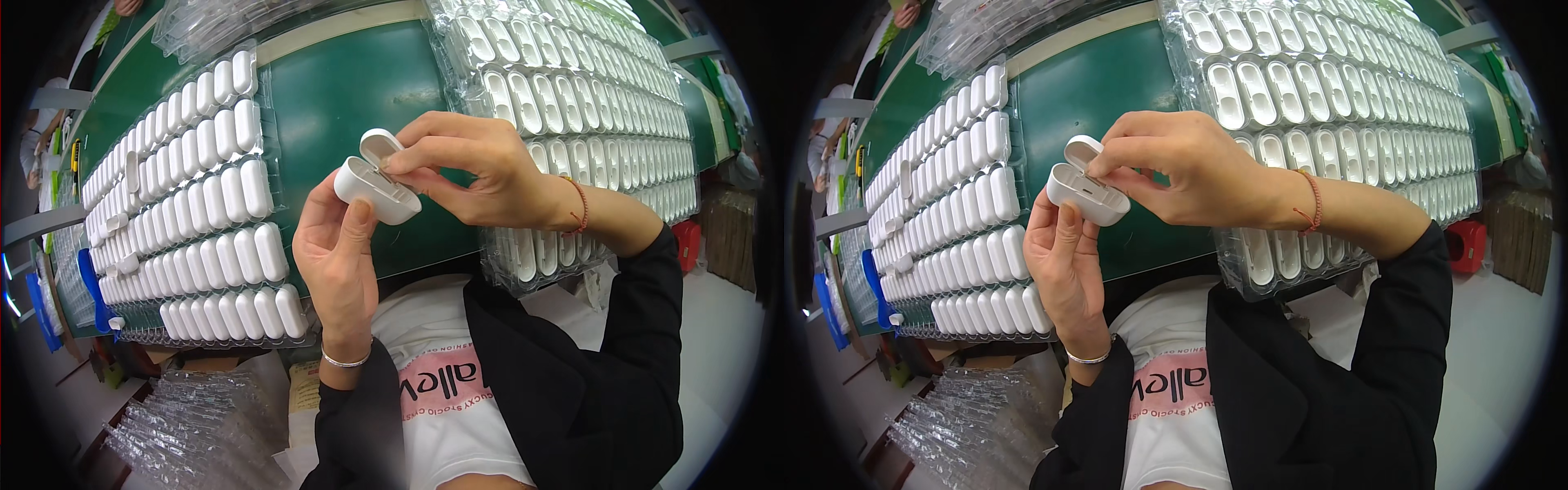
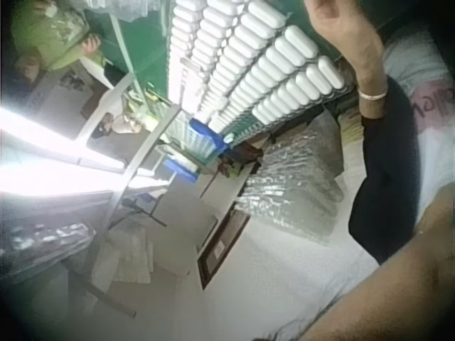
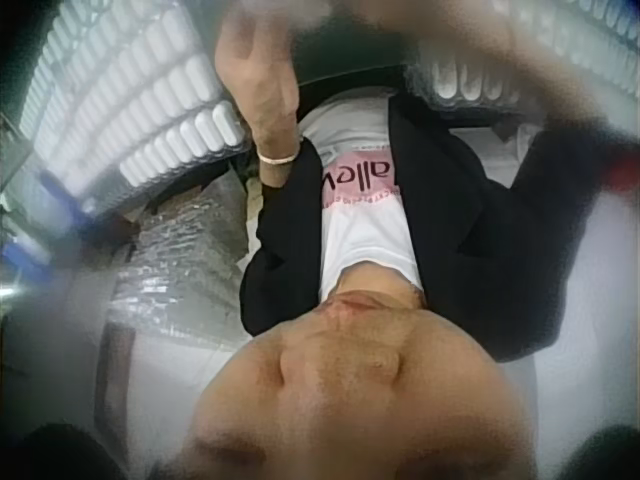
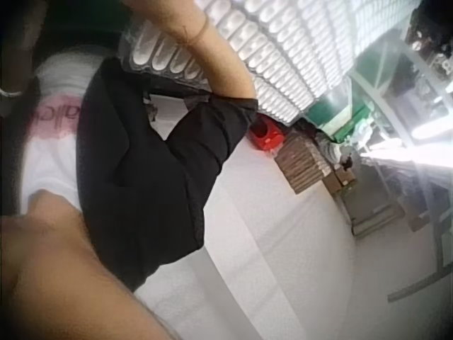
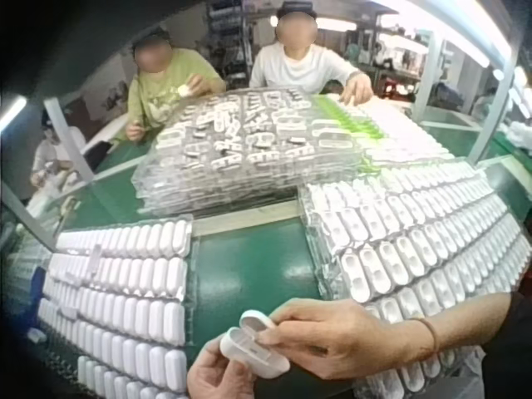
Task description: The person repeatedly picks up white charging cases and clear plastic inserts from a green workbench. They open the cases, place the inserts inside, and close them before moving them to a stack of completed units. The process is repetitive and involves handling multiple identical items.
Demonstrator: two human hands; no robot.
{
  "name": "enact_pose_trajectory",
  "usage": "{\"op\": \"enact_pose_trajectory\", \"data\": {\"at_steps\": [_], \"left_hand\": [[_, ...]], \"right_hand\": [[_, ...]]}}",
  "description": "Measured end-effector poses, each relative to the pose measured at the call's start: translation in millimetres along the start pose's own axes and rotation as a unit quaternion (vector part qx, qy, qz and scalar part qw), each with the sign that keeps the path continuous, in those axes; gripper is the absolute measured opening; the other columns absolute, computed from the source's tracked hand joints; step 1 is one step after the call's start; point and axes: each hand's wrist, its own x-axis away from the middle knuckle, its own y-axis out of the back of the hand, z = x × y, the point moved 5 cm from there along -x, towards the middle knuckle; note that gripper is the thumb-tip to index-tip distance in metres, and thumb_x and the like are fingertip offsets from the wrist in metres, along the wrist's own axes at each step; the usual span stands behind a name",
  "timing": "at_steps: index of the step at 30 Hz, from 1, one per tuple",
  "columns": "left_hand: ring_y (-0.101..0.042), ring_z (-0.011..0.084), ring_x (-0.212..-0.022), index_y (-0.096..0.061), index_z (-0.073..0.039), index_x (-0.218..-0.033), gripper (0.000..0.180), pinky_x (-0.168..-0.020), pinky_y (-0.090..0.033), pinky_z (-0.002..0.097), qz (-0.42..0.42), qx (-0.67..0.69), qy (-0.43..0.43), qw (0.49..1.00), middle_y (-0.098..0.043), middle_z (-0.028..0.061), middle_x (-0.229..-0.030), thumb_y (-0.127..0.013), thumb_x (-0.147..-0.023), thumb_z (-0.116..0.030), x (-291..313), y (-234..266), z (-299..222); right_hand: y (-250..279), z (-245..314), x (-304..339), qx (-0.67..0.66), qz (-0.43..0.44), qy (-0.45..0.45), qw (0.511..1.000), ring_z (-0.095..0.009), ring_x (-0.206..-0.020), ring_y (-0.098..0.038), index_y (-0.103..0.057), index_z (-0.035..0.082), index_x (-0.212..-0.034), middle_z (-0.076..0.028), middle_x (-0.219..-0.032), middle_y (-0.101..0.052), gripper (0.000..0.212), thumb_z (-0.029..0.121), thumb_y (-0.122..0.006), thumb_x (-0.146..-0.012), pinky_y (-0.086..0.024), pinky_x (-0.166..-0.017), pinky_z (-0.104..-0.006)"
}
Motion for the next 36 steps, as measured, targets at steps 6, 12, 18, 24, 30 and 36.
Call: {"op": "enact_pose_trajectory", "data": {"at_steps": [6,12,18,24,30,36], "left_hand": [[-0.060,0.0182,-0.109,-0.048,0.006,-0.129,0.041,-0.093,-0.051,0.0334,0.009,-0.024,-0.004,1.000,-0.059,0.0131,-0.119,-0.061,-0.096,-0.014,1.5,0.1,-2.4],[-0.059,0.0206,-0.112,-0.046,0.006,-0.127,0.038,-0.094,-0.051,0.0344,-0.013,-0.067,-0.049,0.996,-0.057,0.0201,-0.126,-0.059,-0.097,-0.013,7.6,3.8,-5.6],[-0.058,0.0230,-0.117,-0.045,0.006,-0.127,0.038,-0.096,-0.050,0.0342,0.016,-0.072,-0.098,0.992,-0.051,0.0272,-0.134,-0.058,-0.096,-0.013,7.5,-1.7,-12.3],[-0.059,0.0229,-0.116,-0.045,0.006,-0.127,0.038,-0.094,-0.051,0.0339,0.013,-0.072,-0.084,0.994,-0.052,0.0291,-0.133,-0.058,-0.096,-0.013,6.1,1.3,-11.0],[-0.060,0.0226,-0.115,-0.046,0.007,-0.127,0.039,-0.093,-0.052,0.0335,0.013,-0.087,-0.080,0.993,-0.053,0.0292,-0.131,-0.058,-0.096,-0.013,4.4,1.4,-9.2],[-0.060,0.0215,-0.114,-0.045,0.006,-0.128,0.040,-0.094,-0.051,0.0329,0.017,-0.098,-0.073,0.992,-0.053,0.0289,-0.131,-0.059,-0.096,-0.013,3.7,0.8,-9.8]], "right_hand": [[1.0,0.1,-1.4,-0.034,0.002,-0.024,0.999,-0.017,-0.063,-0.061,-0.069,0.007,-0.093,-0.006,-0.086,-0.065,0.015,0.000,-0.071,-0.081,-0.050,-0.054,-0.0272],[0.5,-6.0,-3.3,-0.105,0.028,-0.114,0.988,-0.017,-0.072,-0.066,-0.070,0.004,-0.097,-0.008,-0.090,-0.070,0.017,0.005,-0.073,-0.080,-0.056,-0.061,-0.0278],[-0.3,-8.9,-3.4,-0.136,0.058,-0.143,0.979,-0.017,-0.074,-0.066,-0.069,0.003,-0.100,-0.009,-0.093,-0.071,0.023,0.010,-0.076,-0.079,-0.058,-0.063,-0.0293],[-0.4,-10.5,-2.6,-0.146,0.051,-0.144,0.977,-0.016,-0.075,-0.067,-0.069,0.003,-0.101,-0.009,-0.092,-0.071,0.022,0.007,-0.075,-0.080,-0.059,-0.065,-0.0296],[-0.1,-12.1,-1.9,-0.143,0.046,-0.145,0.978,-0.016,-0.075,-0.067,-0.069,0.002,-0.101,-0.010,-0.091,-0.071,0.022,0.006,-0.074,-0.080,-0.060,-0.067,-0.0297],[-0.7,-12.4,-1.7,-0.134,0.047,-0.138,0.980,-0.017,-0.077,-0.067,-0.069,0.002,-0.102,-0.010,-0.091,-0.070,0.022,0.006,-0.074,-0.081,-0.060,-0.067,-0.0303]]}}
